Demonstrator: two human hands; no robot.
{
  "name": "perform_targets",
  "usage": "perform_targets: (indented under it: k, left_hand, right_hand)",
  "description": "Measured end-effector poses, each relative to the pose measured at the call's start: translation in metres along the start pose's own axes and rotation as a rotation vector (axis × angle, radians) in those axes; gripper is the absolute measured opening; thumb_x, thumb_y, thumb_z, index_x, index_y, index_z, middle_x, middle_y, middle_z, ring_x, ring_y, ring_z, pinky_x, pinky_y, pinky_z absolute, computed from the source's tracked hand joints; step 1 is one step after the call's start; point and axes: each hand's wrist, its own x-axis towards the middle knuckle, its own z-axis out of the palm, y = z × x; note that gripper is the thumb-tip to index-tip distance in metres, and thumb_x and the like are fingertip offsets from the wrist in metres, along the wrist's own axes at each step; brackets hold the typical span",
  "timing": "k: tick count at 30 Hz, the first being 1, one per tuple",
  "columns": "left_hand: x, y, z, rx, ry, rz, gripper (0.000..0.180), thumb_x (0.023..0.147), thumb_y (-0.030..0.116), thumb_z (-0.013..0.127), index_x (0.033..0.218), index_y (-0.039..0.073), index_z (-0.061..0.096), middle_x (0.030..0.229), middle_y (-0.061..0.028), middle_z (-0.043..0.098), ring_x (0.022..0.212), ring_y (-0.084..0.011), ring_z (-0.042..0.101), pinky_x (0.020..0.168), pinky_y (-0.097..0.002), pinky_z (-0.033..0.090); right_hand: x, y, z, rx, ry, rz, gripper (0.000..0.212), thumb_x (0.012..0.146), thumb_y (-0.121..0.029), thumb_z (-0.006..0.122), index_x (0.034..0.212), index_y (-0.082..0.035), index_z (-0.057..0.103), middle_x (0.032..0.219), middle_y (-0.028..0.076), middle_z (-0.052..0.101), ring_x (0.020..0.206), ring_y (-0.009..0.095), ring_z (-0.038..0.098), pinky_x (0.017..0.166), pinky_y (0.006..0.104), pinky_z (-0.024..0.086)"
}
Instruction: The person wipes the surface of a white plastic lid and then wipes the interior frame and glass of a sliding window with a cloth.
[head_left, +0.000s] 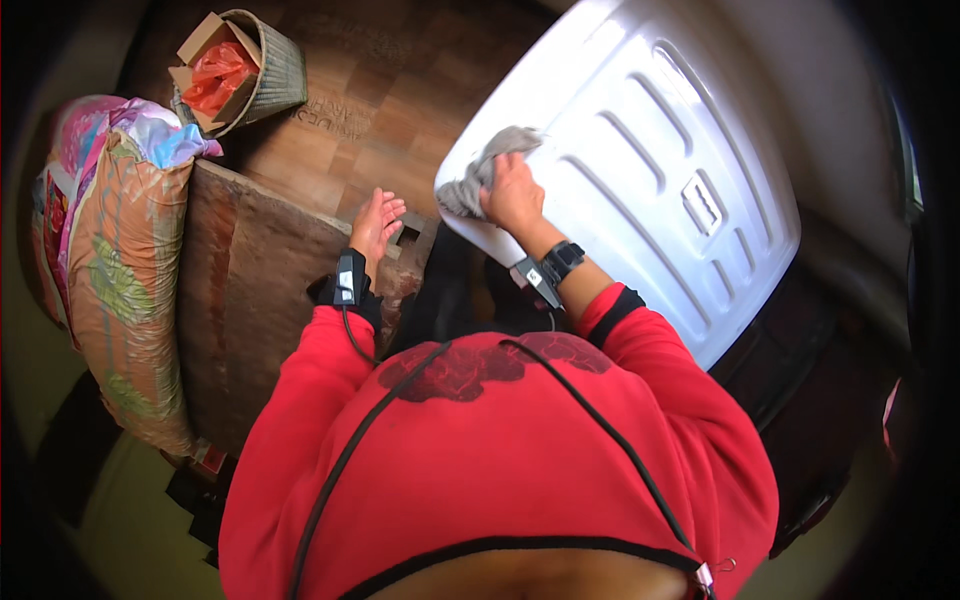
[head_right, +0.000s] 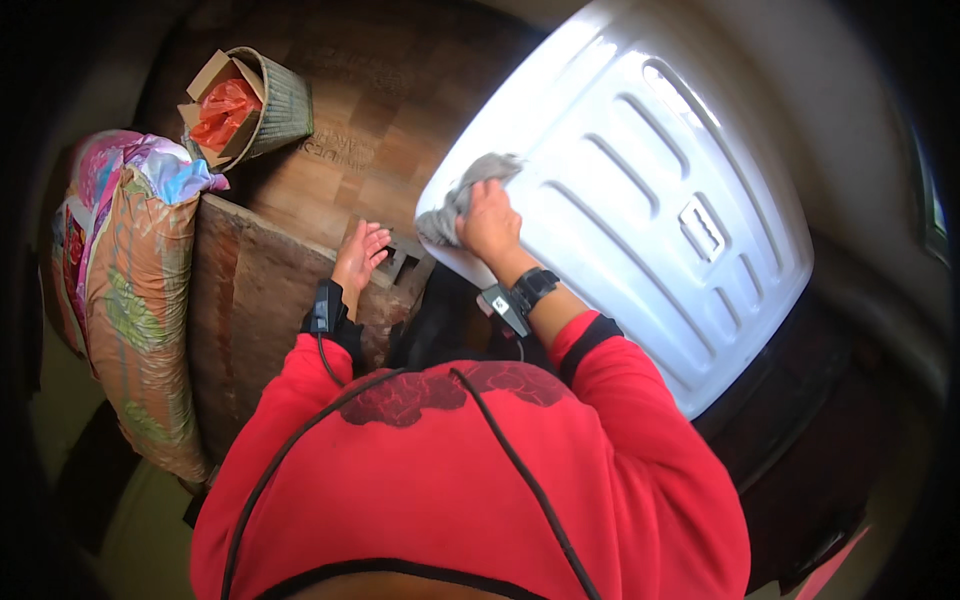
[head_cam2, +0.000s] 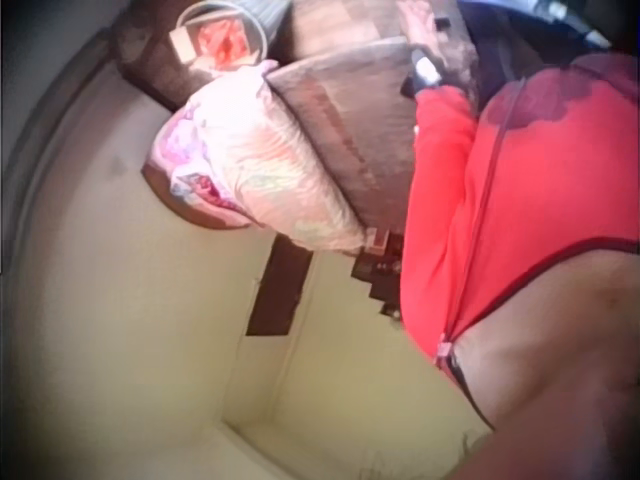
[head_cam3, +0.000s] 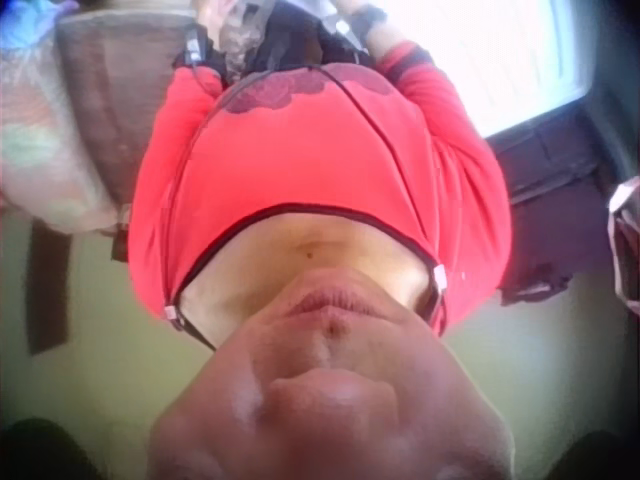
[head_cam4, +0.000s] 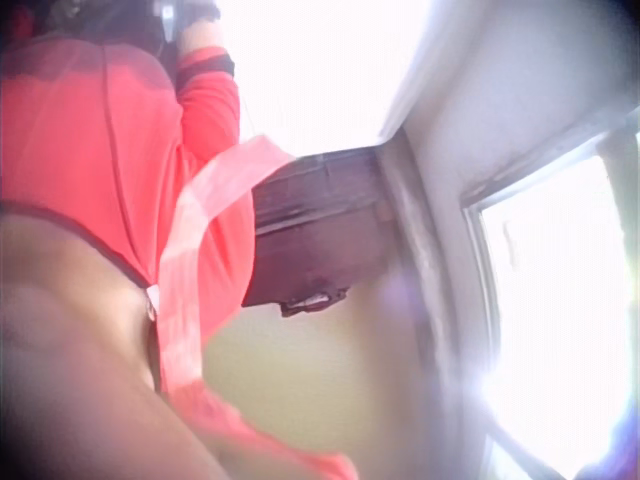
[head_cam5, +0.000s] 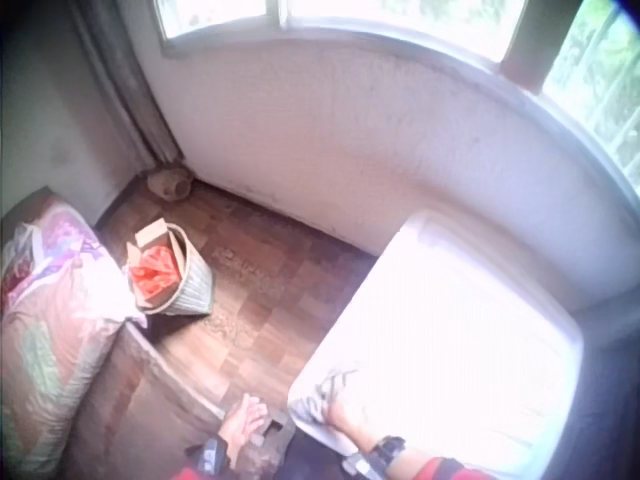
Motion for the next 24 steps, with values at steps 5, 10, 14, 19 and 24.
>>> perform_targets:
  k: [5, 10, 14, 19, 24]
  left_hand:
    - [-0.001, 0.006, 0.020, 0.045, 0.046, -0.042, 0.039, 0.093, 0.043, 0.048, 0.111, 0.008, 0.051, 0.099, -0.0062, 0.063, 0.090, -0.0154, 0.060, 0.070, -0.0296, 0.046]
    - [0.000, 0.000, 0.065, 0.256, -0.014, 0.000, 0.041, 0.093, 0.045, 0.047, 0.112, 0.008, 0.050, 0.101, -0.0036, 0.062, 0.091, -0.0119, 0.058, 0.069, -0.0283, 0.045]
    - [0.005, -0.010, 0.093, 0.123, -0.182, -0.004, 0.060, 0.093, 0.050, 0.042, 0.134, 0.007, 0.033, 0.126, -0.0110, 0.050, 0.112, -0.0207, 0.049, 0.088, -0.0419, 0.041]
    - [0.016, -0.015, 0.095, 0.439, -0.058, 0.012, 0.072, 0.093, 0.057, 0.031, 0.137, 0.001, 0.027, 0.131, -0.0189, 0.043, 0.119, -0.0288, 0.044, 0.092, -0.0412, 0.041]
    - [0.034, -0.018, 0.082, 0.546, 0.006, 0.017, 0.069, 0.092, 0.058, 0.031, 0.137, 0.005, 0.030, 0.128, -0.0166, 0.046, 0.114, -0.0278, 0.049, 0.085, -0.0474, 0.044]
  right_hand:
    - [-0.018, 0.010, -0.012, -0.070, -0.413, -0.279, 0.040, 0.073, -0.026, 0.064, 0.108, -0.012, 0.053, 0.106, 0.012, 0.055, 0.101, 0.029, 0.056, 0.077, 0.0423, 0.049]
    - [-0.032, 0.064, -0.023, -0.370, -0.629, -0.372, 0.030, 0.072, -0.023, 0.063, 0.102, -0.020, 0.061, 0.091, 0.007, 0.064, 0.089, 0.026, 0.063, 0.073, 0.0382, 0.051]
    - [-0.117, 0.163, -0.050, -0.678, -0.947, -0.262, 0.024, 0.070, -0.024, 0.063, 0.094, -0.022, 0.067, 0.084, 0.005, 0.067, 0.079, 0.023, 0.065, 0.064, 0.0356, 0.051]
    - [-0.113, 0.241, -0.128, -0.185, -0.710, 0.068, 0.053, 0.058, -0.034, 0.070, 0.110, -0.022, 0.064, 0.104, 0.013, 0.063, 0.098, 0.032, 0.059, 0.085, 0.0406, 0.047]
    - [0.048, 0.194, -0.146, -0.035, 0.244, 0.059, 0.049, 0.071, -0.028, 0.061, 0.119, -0.021, 0.056, 0.110, 0.014, 0.056, 0.100, 0.033, 0.055, 0.084, 0.0426, 0.047]
